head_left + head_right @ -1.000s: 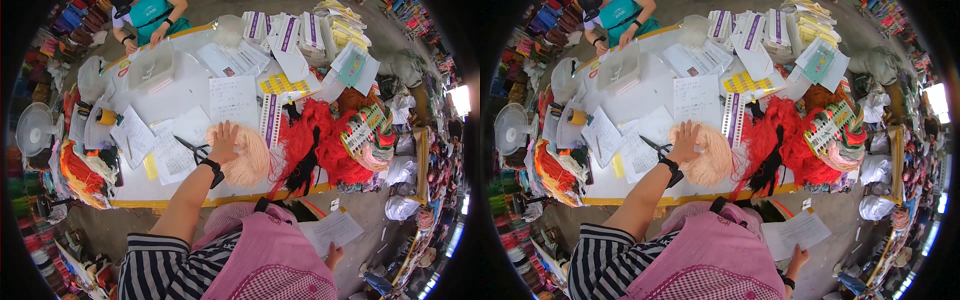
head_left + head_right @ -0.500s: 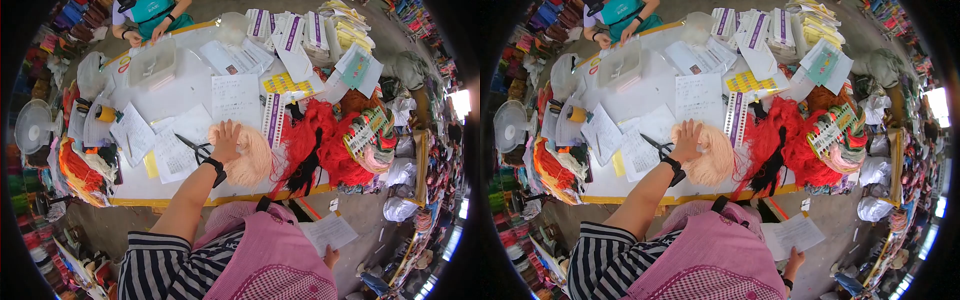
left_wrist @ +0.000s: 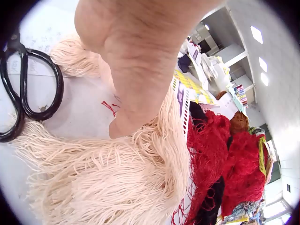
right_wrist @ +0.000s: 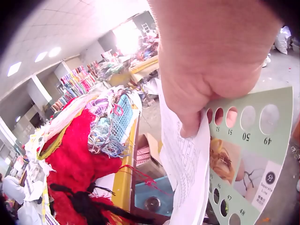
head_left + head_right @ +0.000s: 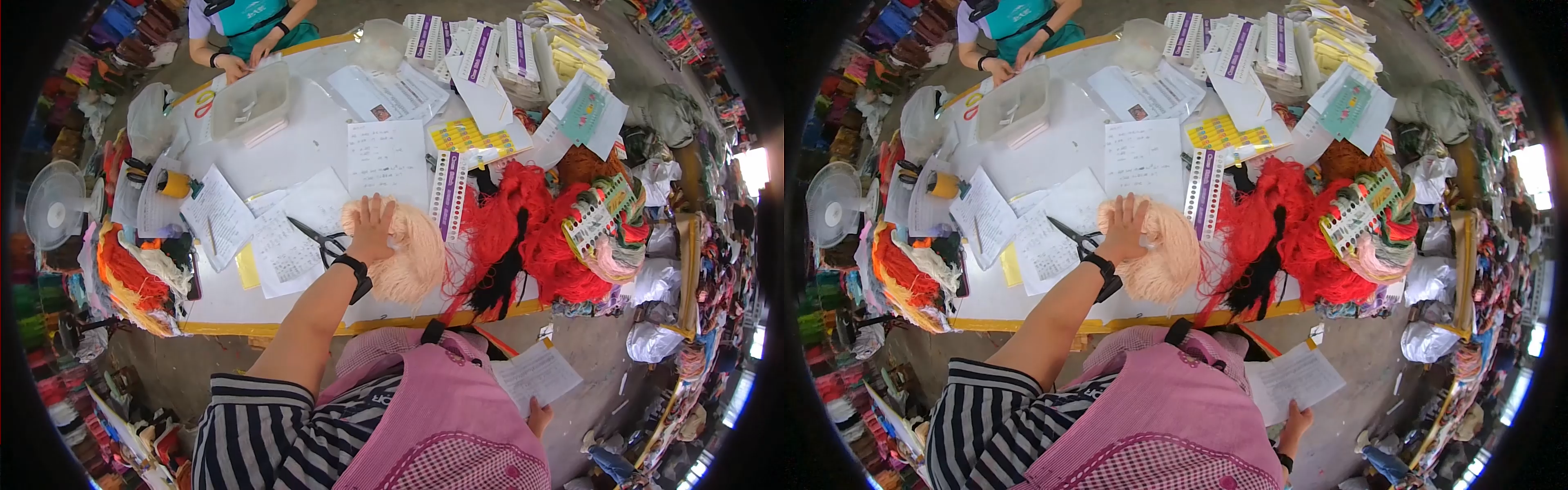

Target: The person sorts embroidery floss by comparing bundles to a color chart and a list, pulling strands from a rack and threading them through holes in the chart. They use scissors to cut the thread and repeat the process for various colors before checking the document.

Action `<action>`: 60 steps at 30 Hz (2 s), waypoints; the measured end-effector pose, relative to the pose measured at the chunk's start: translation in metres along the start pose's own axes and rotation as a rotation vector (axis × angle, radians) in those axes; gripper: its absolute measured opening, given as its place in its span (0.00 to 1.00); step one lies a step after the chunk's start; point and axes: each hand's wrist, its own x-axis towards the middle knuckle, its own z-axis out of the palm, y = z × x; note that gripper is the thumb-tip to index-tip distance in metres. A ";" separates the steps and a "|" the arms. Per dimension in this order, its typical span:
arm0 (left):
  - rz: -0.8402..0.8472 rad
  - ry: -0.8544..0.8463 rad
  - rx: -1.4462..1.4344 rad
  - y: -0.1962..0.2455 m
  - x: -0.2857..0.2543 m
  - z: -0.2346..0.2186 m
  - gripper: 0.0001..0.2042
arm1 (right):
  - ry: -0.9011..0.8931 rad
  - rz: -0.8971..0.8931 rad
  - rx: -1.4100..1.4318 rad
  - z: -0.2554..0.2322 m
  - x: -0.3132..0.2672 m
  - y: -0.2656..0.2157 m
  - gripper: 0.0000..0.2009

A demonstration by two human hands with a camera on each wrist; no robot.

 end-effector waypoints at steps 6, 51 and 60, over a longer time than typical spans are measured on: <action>0.026 0.027 -0.007 -0.001 0.001 0.002 0.57 | 0.006 0.021 -0.011 -0.006 0.001 0.019 0.11; 0.635 0.066 -0.352 0.046 -0.073 0.023 0.15 | 0.408 -0.304 0.221 -0.081 -0.008 -0.071 0.15; 0.649 0.032 -0.377 0.052 -0.078 0.010 0.11 | 0.529 -0.424 0.340 -0.119 -0.032 -0.121 0.17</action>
